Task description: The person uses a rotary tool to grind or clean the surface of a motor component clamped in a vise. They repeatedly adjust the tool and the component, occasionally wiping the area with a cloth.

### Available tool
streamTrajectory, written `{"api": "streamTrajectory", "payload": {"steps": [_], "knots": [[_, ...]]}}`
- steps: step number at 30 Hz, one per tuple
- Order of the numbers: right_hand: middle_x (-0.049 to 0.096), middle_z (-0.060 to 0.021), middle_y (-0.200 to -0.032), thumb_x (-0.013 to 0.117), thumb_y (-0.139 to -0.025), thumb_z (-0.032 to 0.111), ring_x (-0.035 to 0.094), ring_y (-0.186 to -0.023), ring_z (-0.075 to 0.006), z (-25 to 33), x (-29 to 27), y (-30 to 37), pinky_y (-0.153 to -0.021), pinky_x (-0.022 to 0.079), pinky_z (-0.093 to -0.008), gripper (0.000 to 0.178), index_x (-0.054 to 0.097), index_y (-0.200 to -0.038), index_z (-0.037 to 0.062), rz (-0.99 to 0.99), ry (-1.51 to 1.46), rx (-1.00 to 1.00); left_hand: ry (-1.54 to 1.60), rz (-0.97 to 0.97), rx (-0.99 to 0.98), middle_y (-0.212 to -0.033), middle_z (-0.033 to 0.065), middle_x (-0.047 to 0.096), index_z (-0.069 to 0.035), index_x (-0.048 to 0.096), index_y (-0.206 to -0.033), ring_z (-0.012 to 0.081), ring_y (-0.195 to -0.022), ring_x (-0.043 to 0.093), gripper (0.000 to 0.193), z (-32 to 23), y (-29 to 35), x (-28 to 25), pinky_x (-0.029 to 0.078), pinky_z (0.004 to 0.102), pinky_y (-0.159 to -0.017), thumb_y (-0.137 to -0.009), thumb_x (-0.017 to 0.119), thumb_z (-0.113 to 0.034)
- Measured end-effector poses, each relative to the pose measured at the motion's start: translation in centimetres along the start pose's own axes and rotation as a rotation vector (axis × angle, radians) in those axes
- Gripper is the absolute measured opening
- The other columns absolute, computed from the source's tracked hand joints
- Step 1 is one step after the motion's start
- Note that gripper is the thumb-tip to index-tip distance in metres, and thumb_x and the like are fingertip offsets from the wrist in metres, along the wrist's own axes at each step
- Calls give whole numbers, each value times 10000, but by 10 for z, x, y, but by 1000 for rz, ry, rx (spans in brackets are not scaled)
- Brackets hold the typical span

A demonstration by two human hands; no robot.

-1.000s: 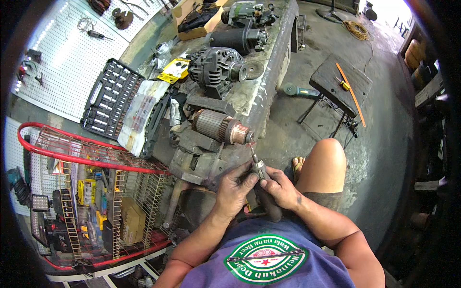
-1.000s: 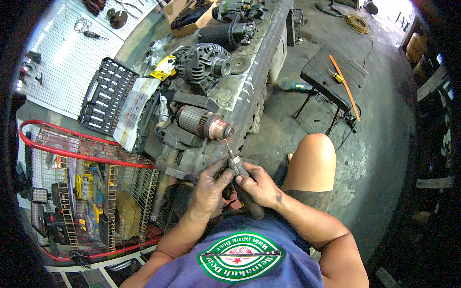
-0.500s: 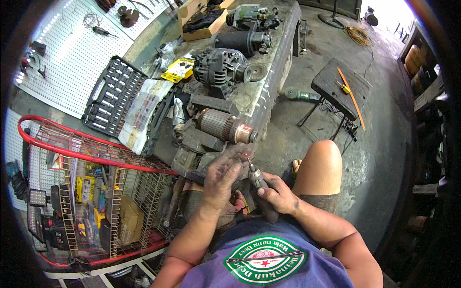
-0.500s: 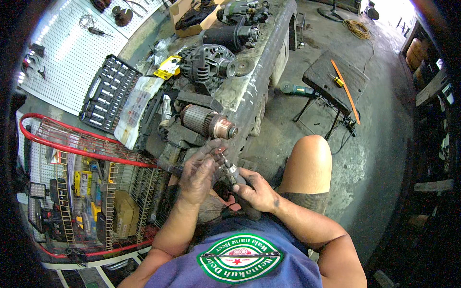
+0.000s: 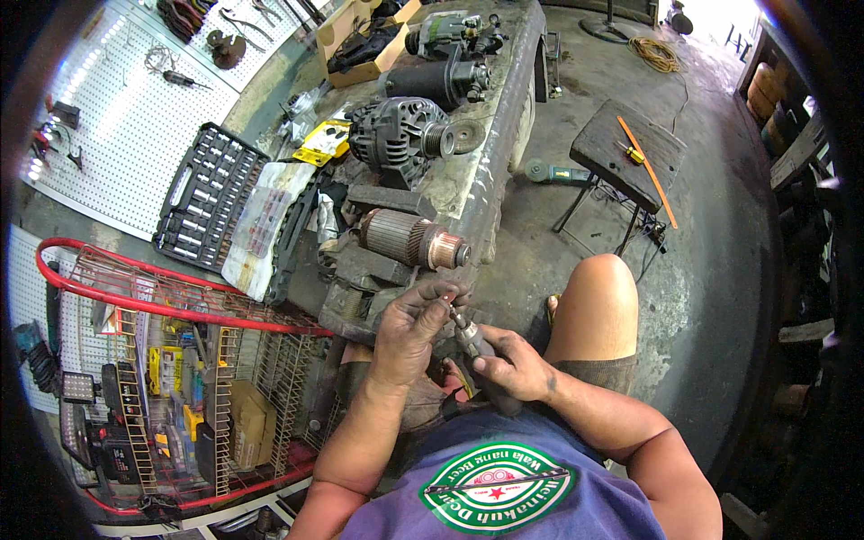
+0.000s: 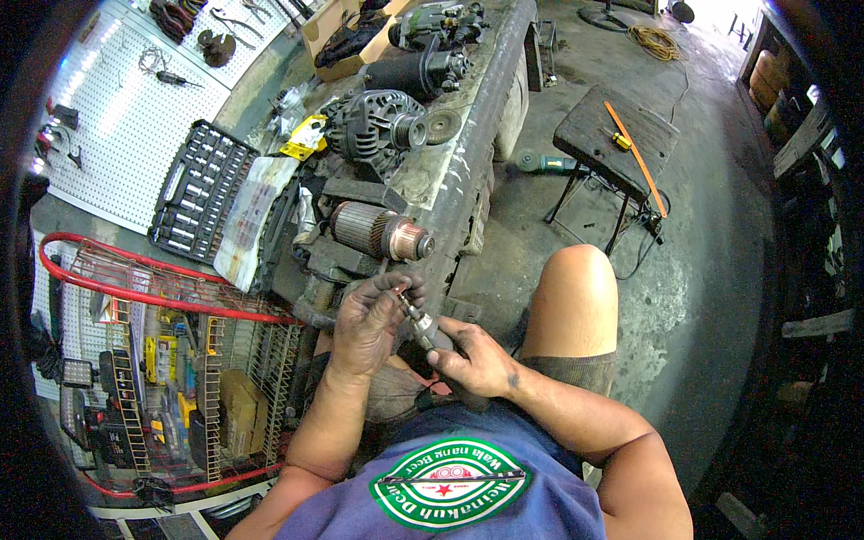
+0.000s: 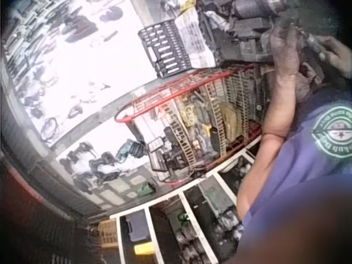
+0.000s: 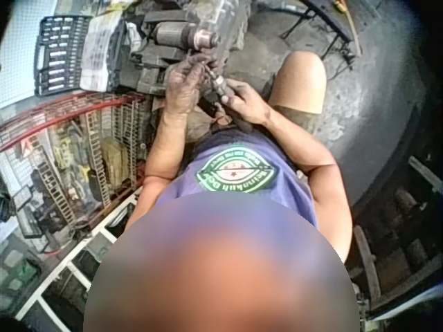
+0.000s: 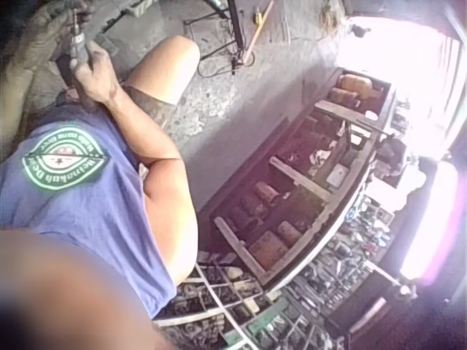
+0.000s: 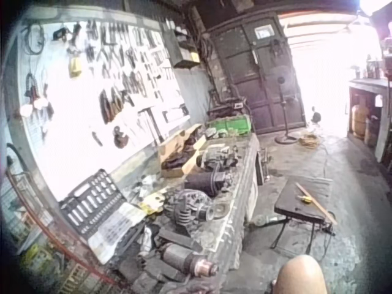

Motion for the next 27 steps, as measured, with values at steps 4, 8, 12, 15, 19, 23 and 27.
{"api": "streamTrajectory", "payload": {"steps": [4, 8, 12, 15, 19, 23, 27], "knots": [[672, -176, -1003, 650, -966, 283, 638, -943, -239, -3, 0, 1, -900, 530, -423, 411, 629, -1210, -47, -7, -19, 24, 82, 42, -13, -1319, 113, 731, 11, 691, -1357, 180, -1186, 693, 401, -2, 3, 7, 556, 339, -1036, -1082, 706, -281], [663, -175, -979, 653, -966, 283, 637, -938, -239, 0, -1, 0, -896, 528, -426, 382, 630, -1172, -38, -4, 2, 0, 128, 43, -54, -1336, 135, 722, 14, 669, -1381, 217, -1199, 701, 423, 2, 5, 9, 569, 363, -1033, -1085, 696, -288], [642, -167, -947, 656, -966, 285, 626, -903, -233, 2, -2, 1, -857, 528, -424, 359, 625, -1135, -31, -4, -2, -4, 128, 21, -47, -1342, 164, 721, -4, 674, -1366, 272, -1186, 726, 414, 3, 4, 7, 595, 408, -1026, -1061, 727, -279], [626, -152, -920, 664, -961, 282, 614, -866, -231, 1, -3, 2, -823, 526, -423, 343, 615, -1100, -27, -2, 27, 10, 109, 23, -28, -1332, 155, 722, -17, 680, -1352, 267, -1178, 726, 390, 2, 2, 9, 593, 406, -1027, -1054, 739, -262], [640, -153, -925, 674, -958, 272, 630, -860, -236, 5, -7, 2, -820, 534, -423, 341, 617, -1105, -30, -25, 80, 6, -10, -17, -38, -1276, 137, 740, -18, 712, -1278, 255, -1167, 724, 333, 8, 6, 11, 585, 401, -1026, -1038, 761, -243], [696, -202, -1010, 676, -972, 272, 698, -944, -266, 9, -11, 7, -886, 557, -427, 375, 618, -1174, -39, -58, 210, 48, -136, 5, -114, -1236, 139, 755, -11, 740, -1218, 257, -1170, 720, 293, 22, 12, 11, 575, 410, -1032, -1031, 766, -235], [717, -241, -1096, 680, -988, 283, 724, -1035, -303, 22, -7, 8, -966, 555, -431, 577, 534, -1436, -50, -88, 170, -36, -111, -4, -167, -1242, 152, 757, 0, 742, -1209, 263, -1169, 719, 300, 29, 17, 10, 563, 417, -1047, -1041, 750, -249]]}}
Point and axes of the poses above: each hand's wrist, its own y-axis away from the middle knuckle, its own x-axis out of the palm, z = x × y, the point moved 10 cm from there along -y, towards the middle knuckle
